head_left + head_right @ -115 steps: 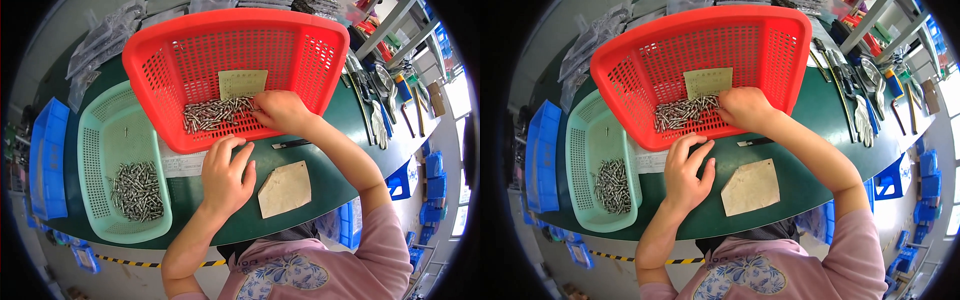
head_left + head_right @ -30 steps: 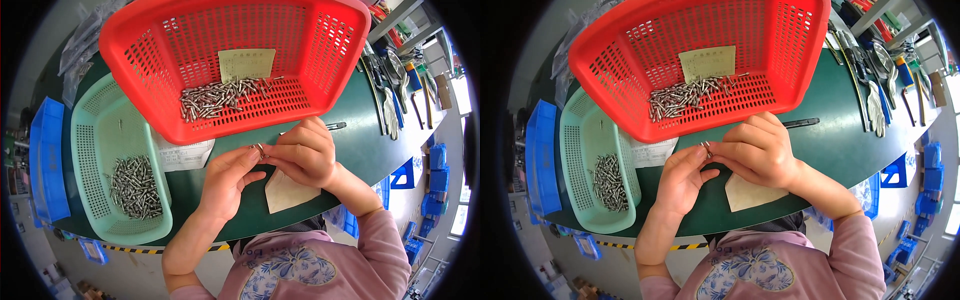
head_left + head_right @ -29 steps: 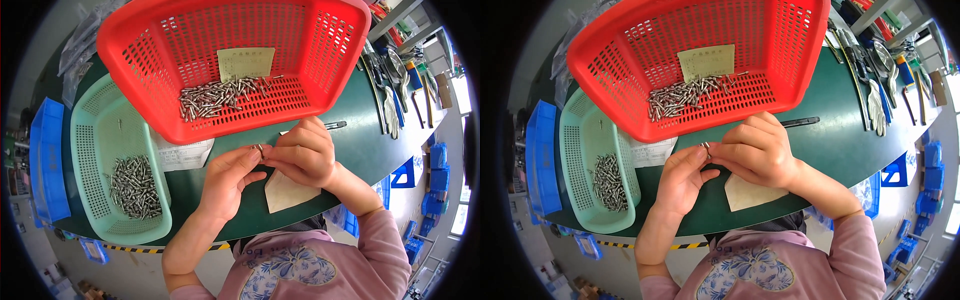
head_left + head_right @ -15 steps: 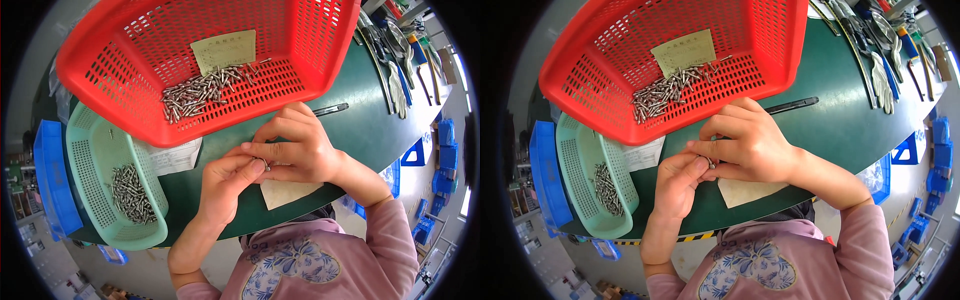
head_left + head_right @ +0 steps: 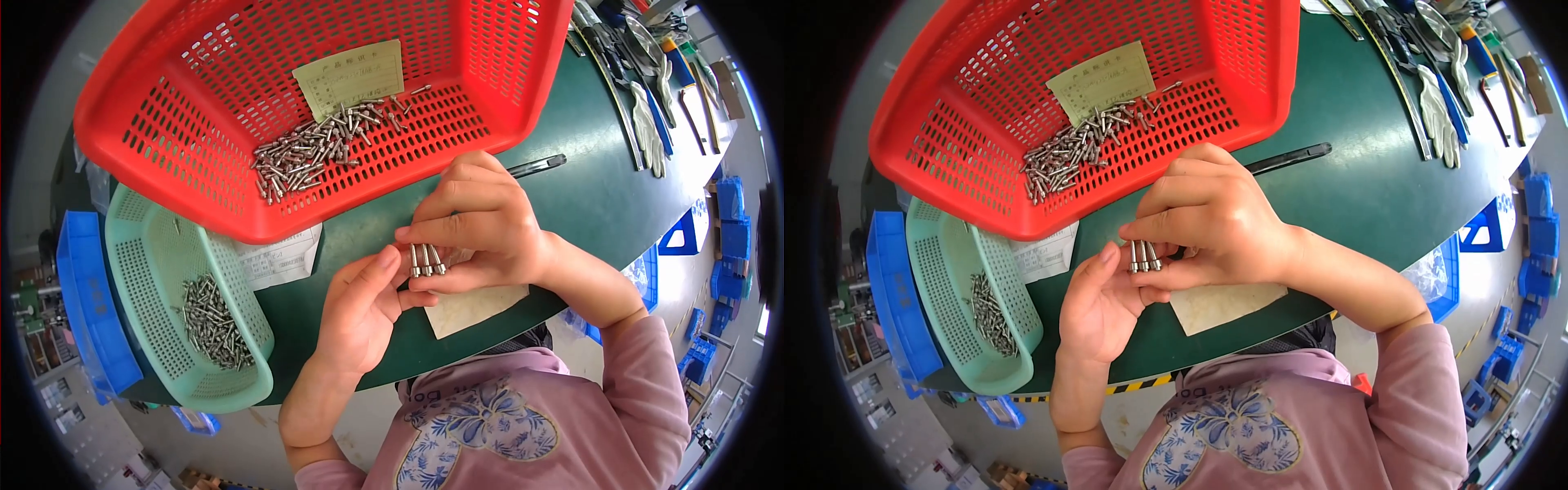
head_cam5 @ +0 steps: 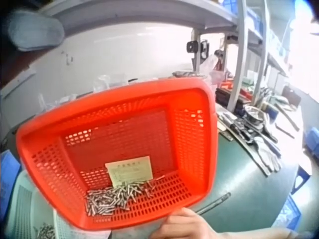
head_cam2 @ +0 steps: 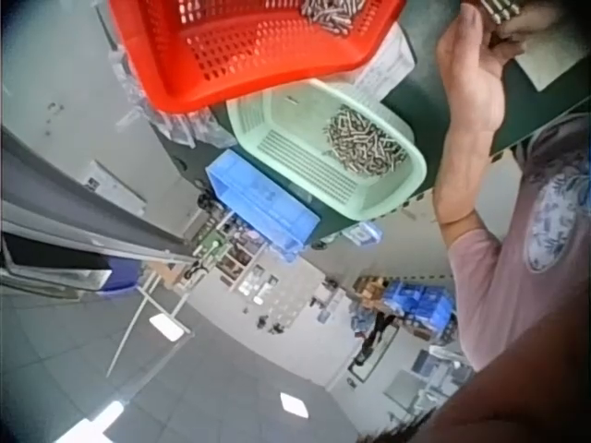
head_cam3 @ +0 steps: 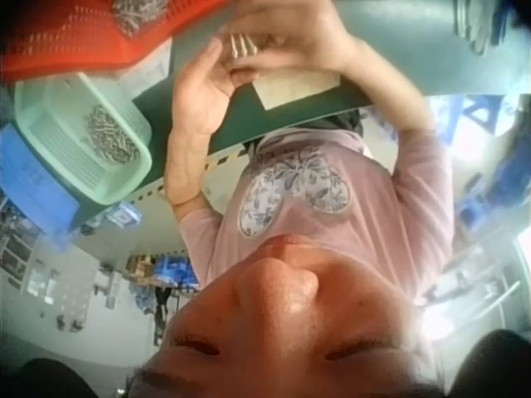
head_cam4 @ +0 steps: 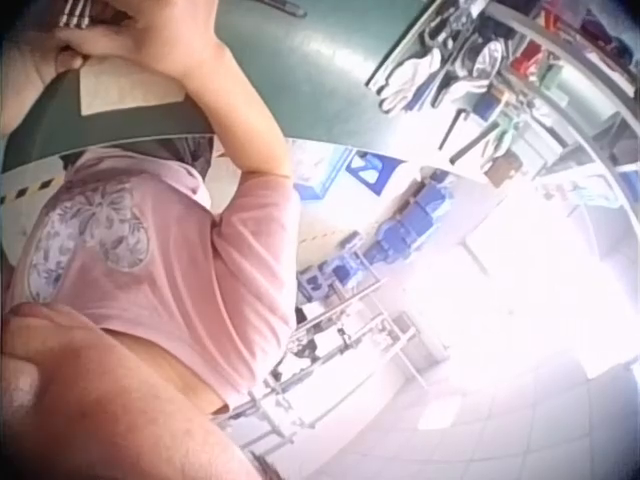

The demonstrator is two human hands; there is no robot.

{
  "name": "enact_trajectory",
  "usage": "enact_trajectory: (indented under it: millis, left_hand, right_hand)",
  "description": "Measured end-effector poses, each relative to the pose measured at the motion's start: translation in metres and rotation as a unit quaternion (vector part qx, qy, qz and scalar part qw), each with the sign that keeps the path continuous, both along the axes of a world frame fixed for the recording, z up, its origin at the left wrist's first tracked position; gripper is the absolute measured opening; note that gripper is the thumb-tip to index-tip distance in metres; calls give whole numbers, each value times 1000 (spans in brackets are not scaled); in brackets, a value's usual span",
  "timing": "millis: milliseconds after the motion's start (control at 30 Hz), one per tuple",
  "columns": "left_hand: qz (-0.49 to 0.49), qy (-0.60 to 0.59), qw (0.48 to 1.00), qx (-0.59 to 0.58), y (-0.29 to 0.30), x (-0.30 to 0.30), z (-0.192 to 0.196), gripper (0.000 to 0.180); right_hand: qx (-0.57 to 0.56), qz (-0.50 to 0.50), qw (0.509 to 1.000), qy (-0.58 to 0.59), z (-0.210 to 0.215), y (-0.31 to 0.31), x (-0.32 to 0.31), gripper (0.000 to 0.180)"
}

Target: Inspecting and sorting small metal bolts at a factory workstation.

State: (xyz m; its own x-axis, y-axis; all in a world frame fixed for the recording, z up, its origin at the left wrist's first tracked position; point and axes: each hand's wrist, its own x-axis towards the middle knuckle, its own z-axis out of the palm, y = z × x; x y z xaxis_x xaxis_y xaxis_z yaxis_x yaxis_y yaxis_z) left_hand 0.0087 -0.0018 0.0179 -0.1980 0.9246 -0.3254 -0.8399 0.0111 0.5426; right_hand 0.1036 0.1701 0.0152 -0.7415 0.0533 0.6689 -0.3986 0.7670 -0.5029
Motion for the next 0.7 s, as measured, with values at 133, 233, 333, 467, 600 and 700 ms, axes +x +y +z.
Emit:
enact_trajectory:
  millis: [133, 233, 333, 467, 600, 700]
  left_hand:
    - [-13, 17, 1000, -1, -2, 1, -1, 31]
    - [-10, 11, 1000, 12, -4, 2, -3, 30]
    - [-1, 44, 999, 3, -5, 4, -5, 38]
    - [12, 53, 998, -20, -3, 4, -1, 30]
    - [208, 611, 763, 32, 4, 1, -1, 16]
    - [286, 799, 522, 85, 8, -1, -3, 25]
  right_hand:
    - [-34, 11, 999, -3, 0, -1, 1, 34]
    - [-47, 15, 999, -5, 0, -1, 1, 33]
    - [-53, 19, 998, -3, 0, -1, 1, 33]
    - [-51, 11, 999, 0, 1, 0, 2, 33]
    - [-75, 9, 997, -25, 6, -3, 4, 28]
    - [-121, 46, 991, -22, 0, -6, 4, 28]
